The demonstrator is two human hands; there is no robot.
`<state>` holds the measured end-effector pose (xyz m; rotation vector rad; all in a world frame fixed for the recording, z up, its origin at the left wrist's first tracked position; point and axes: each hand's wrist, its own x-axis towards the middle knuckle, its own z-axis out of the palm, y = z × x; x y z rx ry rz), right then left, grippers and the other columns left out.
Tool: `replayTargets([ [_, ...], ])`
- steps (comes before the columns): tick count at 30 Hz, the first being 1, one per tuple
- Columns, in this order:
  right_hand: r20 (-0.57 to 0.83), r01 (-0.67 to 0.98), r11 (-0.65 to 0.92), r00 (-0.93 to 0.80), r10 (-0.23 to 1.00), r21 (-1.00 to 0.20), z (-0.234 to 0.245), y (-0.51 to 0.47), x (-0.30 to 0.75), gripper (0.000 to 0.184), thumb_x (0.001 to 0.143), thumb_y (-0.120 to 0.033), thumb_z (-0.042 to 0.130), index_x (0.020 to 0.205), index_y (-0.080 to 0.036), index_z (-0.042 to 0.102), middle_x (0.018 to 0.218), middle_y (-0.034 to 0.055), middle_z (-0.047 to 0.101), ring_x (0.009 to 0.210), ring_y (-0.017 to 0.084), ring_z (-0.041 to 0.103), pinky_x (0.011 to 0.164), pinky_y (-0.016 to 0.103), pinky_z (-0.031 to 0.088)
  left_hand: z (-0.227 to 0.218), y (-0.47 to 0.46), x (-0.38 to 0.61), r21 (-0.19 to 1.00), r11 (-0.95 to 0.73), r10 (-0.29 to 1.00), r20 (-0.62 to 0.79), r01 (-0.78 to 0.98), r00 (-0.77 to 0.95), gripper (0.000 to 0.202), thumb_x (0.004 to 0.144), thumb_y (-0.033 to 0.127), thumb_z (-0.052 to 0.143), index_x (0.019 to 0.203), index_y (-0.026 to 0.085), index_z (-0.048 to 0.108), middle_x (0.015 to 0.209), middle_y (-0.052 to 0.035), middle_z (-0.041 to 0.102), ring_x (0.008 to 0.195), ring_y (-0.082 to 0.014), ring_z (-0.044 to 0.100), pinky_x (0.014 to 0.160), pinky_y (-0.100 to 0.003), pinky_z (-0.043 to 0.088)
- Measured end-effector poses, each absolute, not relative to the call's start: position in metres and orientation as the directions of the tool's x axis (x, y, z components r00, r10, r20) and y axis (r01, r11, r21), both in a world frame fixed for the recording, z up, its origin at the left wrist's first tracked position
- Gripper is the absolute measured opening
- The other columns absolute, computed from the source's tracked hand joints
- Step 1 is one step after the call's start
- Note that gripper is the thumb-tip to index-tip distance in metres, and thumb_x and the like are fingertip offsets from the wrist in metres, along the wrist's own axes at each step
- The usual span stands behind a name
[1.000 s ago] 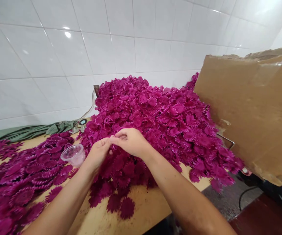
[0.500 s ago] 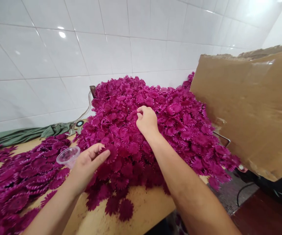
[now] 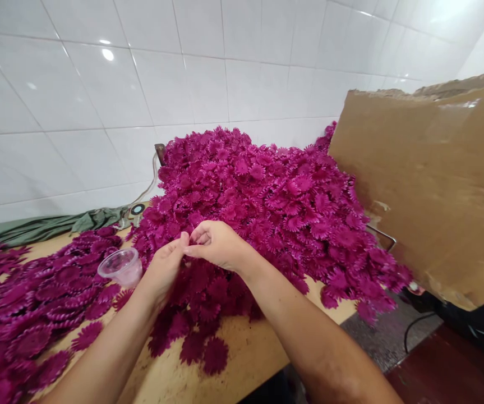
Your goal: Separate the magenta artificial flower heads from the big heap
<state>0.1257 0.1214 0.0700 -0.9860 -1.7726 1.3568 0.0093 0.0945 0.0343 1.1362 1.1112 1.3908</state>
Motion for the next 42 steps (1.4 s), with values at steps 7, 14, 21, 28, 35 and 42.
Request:
replayTargets([
  [7, 0.459, 0.536, 0.406, -0.039, 0.887, -0.74, 0.07, 0.143, 0.138, 0.011, 0.072, -0.011, 0.049, 0.065, -0.018, 0.051, 0.058, -0.0021, 0.054, 0.057, 0.012, 0.051, 0.06, 0.027, 0.04, 0.044, 0.076, 0.01, 0.947, -0.267, 0.959, 0.279, 0.18, -0.044, 0.032, 0.065, 0.039, 0.062, 0.056, 0.018, 0.041, 0.052, 0.0076, 0.035, 0.05, -0.0075, 0.032, 0.05, -0.02, 0.029],
  [14, 0.617, 0.638, 0.482, -0.013, 0.787, -0.6, 0.091, 0.155, 0.159, 0.017, 0.07, -0.007, 0.052, 0.083, -0.015, 0.059, 0.096, 0.0093, 0.063, 0.097, 0.021, 0.056, 0.089, 0.038, 0.039, 0.05, 0.076, 0.007, 0.982, -0.188, 0.982, 0.189, 0.017, -0.026, 0.023, 0.065, 0.036, 0.062, 0.073, 0.016, 0.056, 0.064, 0.0028, 0.053, 0.062, -0.0114, 0.048, 0.059, -0.022, 0.038],
  [21, 0.394, 0.393, 0.499, -0.319, 0.862, -0.773, 0.071, 0.107, 0.139, 0.02, 0.072, -0.026, 0.06, 0.089, -0.015, 0.059, 0.089, 0.0067, 0.063, 0.081, 0.016, 0.058, 0.075, 0.032, 0.047, 0.041, 0.091, 0.007, 0.988, -0.141, 0.985, 0.134, -0.06, -0.11, 0.03, 0.057, 0.039, 0.069, 0.055, 0.015, 0.052, 0.047, 0.0067, 0.044, 0.045, -0.0053, 0.033, 0.045, -0.018, 0.026],
  [28, 0.144, 0.173, 0.225, -0.384, 0.912, -0.959, 0.076, 0.112, 0.136, 0.016, 0.068, -0.018, 0.061, 0.083, -0.013, 0.056, 0.079, 0.0028, 0.059, 0.072, 0.01, 0.054, 0.072, 0.026, 0.045, 0.038, 0.097, 0.01, 0.989, -0.143, 0.982, 0.145, 0.018, -0.123, 0.043, 0.058, 0.055, 0.063, 0.049, 0.017, 0.044, 0.043, 0.0072, 0.038, 0.042, -0.0054, 0.027, 0.042, -0.02, 0.02],
  [35, 0.102, 0.071, 0.131, -0.322, 0.941, -0.989, 0.07, 0.119, 0.134, 0.013, 0.061, -0.01, 0.062, 0.059, -0.015, 0.051, 0.05, -0.0069, 0.048, 0.049, 0.006, 0.044, 0.053, 0.021, 0.037, 0.04, 0.09, 0.012, 0.976, -0.191, 0.976, 0.199, 0.103, -0.082, 0.042, 0.069, 0.055, 0.051, 0.052, 0.018, 0.041, 0.048, 0.0066, 0.035, 0.047, -0.0073, 0.029, 0.046, -0.021, 0.024],
  [42, 0.362, 0.247, 0.353, -0.012, 0.932, -0.902, 0.075, 0.151, 0.132, 0.009, 0.066, -0.017, 0.057, 0.059, -0.017, 0.052, 0.052, -0.0044, 0.051, 0.05, 0.009, 0.046, 0.054, 0.024, 0.039, 0.047, 0.083, 0.01, 0.931, -0.288, 0.946, 0.313, 0.225, -0.085, 0.026, 0.073, 0.036, 0.052, 0.058, 0.019, 0.039, 0.055, 0.0068, 0.033, 0.052, -0.0084, 0.03, 0.051, -0.021, 0.029],
])
